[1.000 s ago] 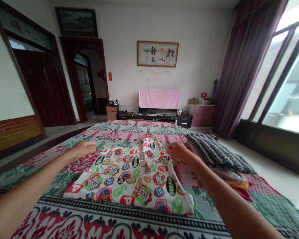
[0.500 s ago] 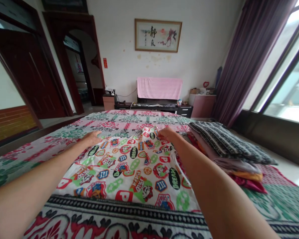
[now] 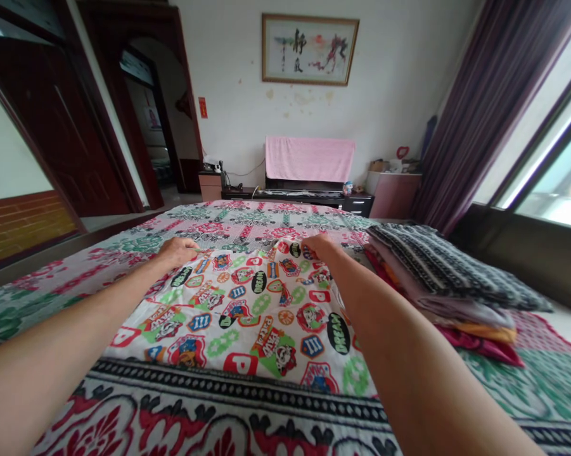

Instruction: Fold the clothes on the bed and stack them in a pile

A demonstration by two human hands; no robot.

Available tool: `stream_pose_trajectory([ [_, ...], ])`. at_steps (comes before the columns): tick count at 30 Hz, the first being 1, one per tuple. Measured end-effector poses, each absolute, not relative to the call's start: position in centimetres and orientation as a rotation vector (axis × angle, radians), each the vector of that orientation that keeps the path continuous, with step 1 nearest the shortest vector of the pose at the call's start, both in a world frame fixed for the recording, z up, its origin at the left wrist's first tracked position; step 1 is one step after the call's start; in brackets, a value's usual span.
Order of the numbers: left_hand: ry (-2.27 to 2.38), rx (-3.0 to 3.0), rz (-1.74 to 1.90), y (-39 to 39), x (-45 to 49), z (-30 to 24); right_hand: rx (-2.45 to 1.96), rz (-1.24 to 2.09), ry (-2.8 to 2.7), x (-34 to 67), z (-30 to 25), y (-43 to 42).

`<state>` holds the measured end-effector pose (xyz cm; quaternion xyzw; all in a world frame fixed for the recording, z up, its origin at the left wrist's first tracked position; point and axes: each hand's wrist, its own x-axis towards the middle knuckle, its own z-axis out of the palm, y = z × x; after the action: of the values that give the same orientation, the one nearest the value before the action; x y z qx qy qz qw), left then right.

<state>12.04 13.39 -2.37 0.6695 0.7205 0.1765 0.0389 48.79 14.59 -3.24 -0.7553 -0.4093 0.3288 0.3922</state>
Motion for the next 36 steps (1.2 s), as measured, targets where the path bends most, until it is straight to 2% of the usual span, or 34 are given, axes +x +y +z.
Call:
stream_pose_trajectory([
  [5,2.245,2.091,0.586,12.7,12.1,-0.9,-1.852,0.782,-0.989,48.5,-2.6,13.7],
  [10,2.030,2.068,0.620,11.8,11.6,0.3,-1.653,0.823,-1.100,49.8,-0.6,10.4],
  [15,1.746,2.174,0.561,10.4,9.0,-1.2,-1.338,1.022,-1.450,52.4,-0.1,5.3],
  [19,1.611,2.164,0.526,9.7,7.3,-3.0,-1.430,1.027,-1.715,53.7,-0.8,2.0],
  [23,1.566,2.309,0.473,9.2,7.2,-3.5,-1.633,0.934,-1.949,54.4,-0.4,1.0],
  [29,1.568,2.458,0.486,8.7,8.0,-3.7,-1.709,0.656,-2.396,53.3,1.8,0.0],
  [33,1.580,2.438,0.493,8.6,8.1,-3.6,-1.760,0.432,-2.504,50.4,2.6,-1.4],
  [36,1.587,2.366,0.500,8.6,8.1,-3.3,-1.713,0.405,-2.552,48.3,2.1,-1.8],
])
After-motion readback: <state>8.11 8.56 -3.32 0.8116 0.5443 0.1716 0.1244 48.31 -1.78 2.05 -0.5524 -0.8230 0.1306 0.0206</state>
